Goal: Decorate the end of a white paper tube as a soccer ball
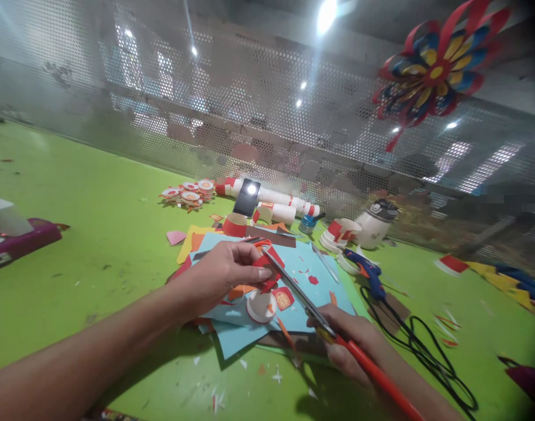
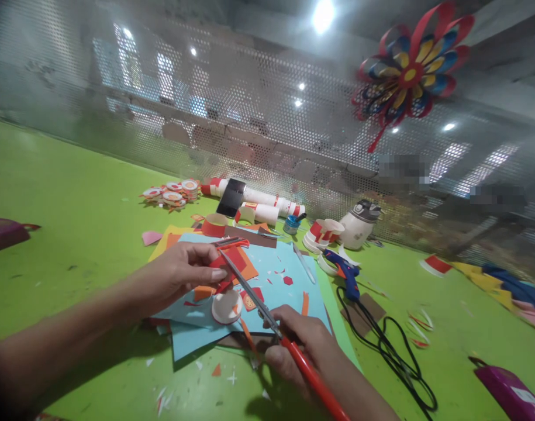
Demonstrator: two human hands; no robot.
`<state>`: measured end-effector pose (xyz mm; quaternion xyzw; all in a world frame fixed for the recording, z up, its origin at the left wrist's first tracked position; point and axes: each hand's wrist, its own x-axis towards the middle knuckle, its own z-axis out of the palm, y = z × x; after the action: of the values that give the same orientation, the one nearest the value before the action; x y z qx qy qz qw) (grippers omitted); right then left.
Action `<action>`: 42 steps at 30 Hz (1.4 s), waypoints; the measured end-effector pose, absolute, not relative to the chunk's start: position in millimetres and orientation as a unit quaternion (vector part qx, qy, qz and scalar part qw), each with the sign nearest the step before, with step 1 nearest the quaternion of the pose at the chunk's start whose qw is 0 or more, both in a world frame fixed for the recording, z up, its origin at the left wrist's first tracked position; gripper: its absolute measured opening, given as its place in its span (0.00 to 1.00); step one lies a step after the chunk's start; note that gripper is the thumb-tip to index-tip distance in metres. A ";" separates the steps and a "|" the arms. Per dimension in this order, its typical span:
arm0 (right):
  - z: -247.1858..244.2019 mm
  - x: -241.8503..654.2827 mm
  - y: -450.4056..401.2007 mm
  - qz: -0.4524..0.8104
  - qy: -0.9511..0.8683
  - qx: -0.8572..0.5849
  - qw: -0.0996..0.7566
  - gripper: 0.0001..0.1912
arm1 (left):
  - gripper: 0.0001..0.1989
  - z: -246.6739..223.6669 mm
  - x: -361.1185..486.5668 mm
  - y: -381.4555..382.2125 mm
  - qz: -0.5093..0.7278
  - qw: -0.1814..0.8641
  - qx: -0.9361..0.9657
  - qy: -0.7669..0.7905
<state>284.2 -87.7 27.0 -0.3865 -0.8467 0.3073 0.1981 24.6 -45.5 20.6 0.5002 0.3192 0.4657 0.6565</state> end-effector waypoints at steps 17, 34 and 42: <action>5.0 287.5 -73.6 0.275 -0.820 -0.461 0.200 0.25 | 0.09 16.1 25.0 -40.6 0.498 0.653 0.476 0.315; 15.4 272.5 -89.5 0.325 -0.796 -0.446 0.249 0.31 | 0.07 20.1 32.5 -51.8 0.599 0.600 0.418 0.327; 16.9 266.8 -94.1 0.300 -0.791 -0.464 0.262 0.28 | 0.06 18.1 34.2 -56.2 0.618 0.571 0.425 0.333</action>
<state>266.8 -94.1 16.9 -0.4635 -0.7914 0.3003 0.2620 34.2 -56.2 18.1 0.4250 0.3331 0.6182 0.5712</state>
